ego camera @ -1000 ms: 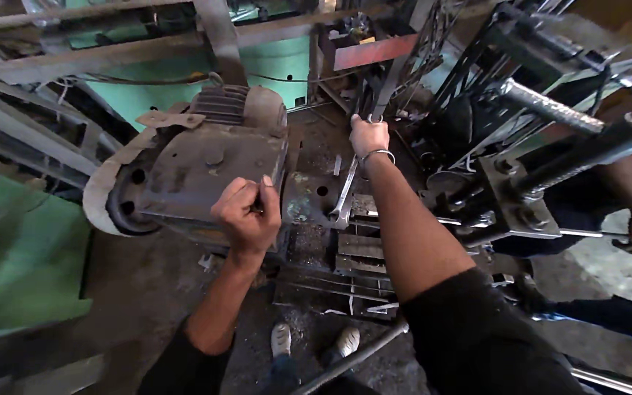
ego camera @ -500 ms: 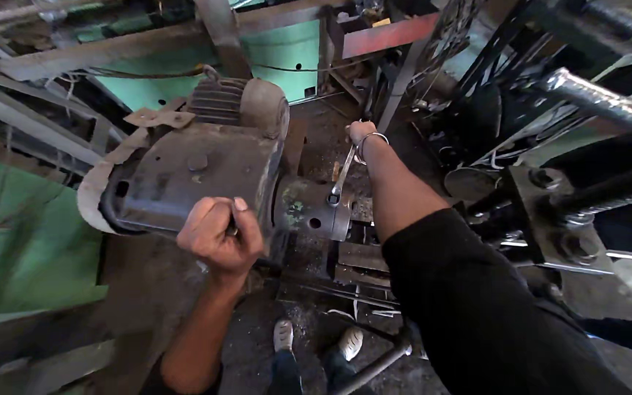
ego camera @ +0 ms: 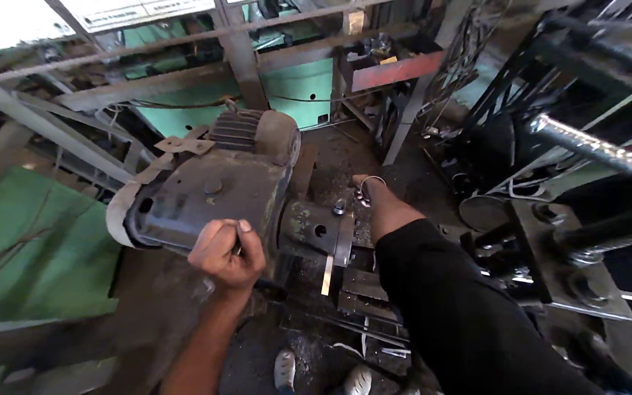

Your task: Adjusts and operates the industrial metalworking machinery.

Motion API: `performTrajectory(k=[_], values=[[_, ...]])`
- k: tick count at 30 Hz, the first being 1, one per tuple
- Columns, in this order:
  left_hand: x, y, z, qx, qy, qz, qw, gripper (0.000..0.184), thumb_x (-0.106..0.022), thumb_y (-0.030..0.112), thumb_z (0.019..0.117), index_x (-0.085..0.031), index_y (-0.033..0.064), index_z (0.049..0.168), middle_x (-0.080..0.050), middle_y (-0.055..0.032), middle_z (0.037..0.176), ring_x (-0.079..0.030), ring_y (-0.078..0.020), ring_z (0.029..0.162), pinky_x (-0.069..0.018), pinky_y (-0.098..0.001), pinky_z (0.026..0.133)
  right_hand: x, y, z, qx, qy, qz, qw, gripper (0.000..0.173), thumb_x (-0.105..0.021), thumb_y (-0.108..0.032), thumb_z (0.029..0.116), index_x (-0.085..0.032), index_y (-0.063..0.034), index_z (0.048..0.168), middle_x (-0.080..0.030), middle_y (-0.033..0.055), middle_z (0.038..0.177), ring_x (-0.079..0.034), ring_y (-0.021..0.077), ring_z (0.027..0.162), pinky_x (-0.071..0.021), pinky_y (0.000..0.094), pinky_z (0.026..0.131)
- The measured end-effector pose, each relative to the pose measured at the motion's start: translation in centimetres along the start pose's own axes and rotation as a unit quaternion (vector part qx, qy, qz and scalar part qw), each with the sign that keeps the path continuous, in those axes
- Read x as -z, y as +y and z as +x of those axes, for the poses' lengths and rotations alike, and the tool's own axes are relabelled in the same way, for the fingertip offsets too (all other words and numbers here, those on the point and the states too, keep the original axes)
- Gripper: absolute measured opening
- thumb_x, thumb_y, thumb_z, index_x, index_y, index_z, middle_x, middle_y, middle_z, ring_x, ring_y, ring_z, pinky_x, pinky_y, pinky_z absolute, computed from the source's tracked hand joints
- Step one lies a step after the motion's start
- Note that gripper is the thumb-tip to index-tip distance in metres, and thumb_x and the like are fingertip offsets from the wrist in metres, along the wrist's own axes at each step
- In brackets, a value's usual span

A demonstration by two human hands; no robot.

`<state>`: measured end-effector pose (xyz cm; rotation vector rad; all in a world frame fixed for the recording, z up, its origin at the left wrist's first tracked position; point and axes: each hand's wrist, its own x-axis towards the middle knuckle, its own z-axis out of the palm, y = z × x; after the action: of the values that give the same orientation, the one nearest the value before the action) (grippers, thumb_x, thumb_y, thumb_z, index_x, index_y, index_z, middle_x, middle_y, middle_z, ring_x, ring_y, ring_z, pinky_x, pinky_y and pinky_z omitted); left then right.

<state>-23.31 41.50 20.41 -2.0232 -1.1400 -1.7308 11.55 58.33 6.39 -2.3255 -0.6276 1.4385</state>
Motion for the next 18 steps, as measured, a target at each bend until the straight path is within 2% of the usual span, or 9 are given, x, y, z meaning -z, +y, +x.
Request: performTrajectory(k=[2, 4, 8, 11, 13, 15, 18], values=[[0.1, 0.2, -0.2, 0.010, 0.002, 0.002, 1.000, 0.037, -0.054, 0.019, 0.0965, -0.061, 0.0049, 0.063, -0.061, -0.0063, 0.065, -0.061, -0.0157, 0.061, -0.0500, -0.0313, 0.054, 0.4, 0.2, 0.1, 0.018, -0.004, 0.056, 0.998, 0.033, -0.047, -0.038, 0.1033, -0.063, -0.0103, 0.108, -0.052, 0.0059, 0.079, -0.047, 0.0162, 0.058, -0.0434, 0.0348, 0.052], [0.2, 0.3, 0.0, 0.018, 0.001, 0.002, 1.000, 0.036, -0.055, 0.019, 0.0963, -0.062, 0.0059, 0.063, -0.062, -0.0055, 0.067, -0.062, -0.0150, 0.062, -0.0507, -0.0305, 0.055, 1.6, -0.7, -1.0, 0.031, 0.016, 0.114, 0.993, 0.032, -0.048, -0.041, 0.1001, -0.062, -0.0118, 0.104, -0.052, 0.0057, 0.076, -0.046, 0.0162, 0.053, -0.0424, 0.0344, 0.047], [0.2, 0.3, 0.0, 0.019, 0.012, 0.000, 1.000, 0.037, -0.056, 0.022, 0.0961, -0.064, 0.0062, 0.064, -0.065, -0.0066, 0.068, -0.063, -0.0164, 0.063, -0.0517, -0.0327, 0.055, 5.6, -4.5, -5.1, 0.106, 0.039, 0.212, 0.971, 0.027, -0.061, -0.043, 0.0943, -0.061, -0.0153, 0.095, -0.052, 0.0015, 0.067, -0.046, 0.0138, 0.046, -0.0434, 0.0326, 0.042], [0.2, 0.3, 0.2, 0.020, 0.014, -0.004, 1.000, 0.036, -0.057, 0.022, 0.0961, -0.065, 0.0059, 0.065, -0.066, -0.0071, 0.070, -0.064, -0.0173, 0.064, -0.0527, -0.0340, 0.056, 8.3, -5.9, -11.7, 0.236, 0.011, 0.342, 0.909, 0.022, -0.063, -0.036, 0.0961, -0.056, -0.0187, 0.085, -0.049, -0.0048, 0.062, -0.045, 0.0083, 0.045, -0.0430, 0.0268, 0.042], [0.4, 0.5, 0.0, 0.030, 0.006, -0.004, 1.000, 0.035, -0.057, 0.022, 0.0964, -0.067, 0.0062, 0.067, -0.066, -0.0065, 0.071, -0.064, -0.0174, 0.065, -0.0529, -0.0347, 0.057, 8.1, -3.6, -18.3, 0.346, 0.012, 0.359, 0.867, 0.029, -0.062, -0.038, 0.0991, -0.056, -0.0176, 0.079, -0.049, -0.0057, 0.059, -0.045, 0.0070, 0.045, -0.0421, 0.0253, 0.042], [0.4, 0.5, 0.2, 0.034, 0.003, -0.002, 0.999, 0.034, -0.058, 0.022, 0.0957, -0.068, 0.0070, 0.067, -0.067, -0.0062, 0.071, -0.065, -0.0174, 0.065, -0.0531, -0.0352, 0.058, 5.9, 0.8, -24.6, 0.427, 0.062, 0.321, 0.843, 0.036, -0.063, -0.045, 0.0994, -0.059, -0.0167, 0.077, -0.051, -0.0057, 0.059, -0.045, 0.0078, 0.046, -0.0427, 0.0271, 0.044], [0.6, 0.6, 0.1, 0.049, -0.013, 0.001, 0.999, 0.033, -0.060, 0.022, 0.0965, -0.066, 0.0082, 0.067, -0.065, -0.0046, 0.070, -0.063, -0.0176, 0.065, -0.0518, -0.0353, 0.058, 1.3, 7.2, -29.3, 0.494, 0.136, 0.289, 0.809, 0.045, -0.059, -0.046, 0.1022, -0.056, -0.0158, 0.069, -0.046, -0.0041, 0.055, -0.042, 0.0097, 0.045, -0.0390, 0.0293, 0.043]])
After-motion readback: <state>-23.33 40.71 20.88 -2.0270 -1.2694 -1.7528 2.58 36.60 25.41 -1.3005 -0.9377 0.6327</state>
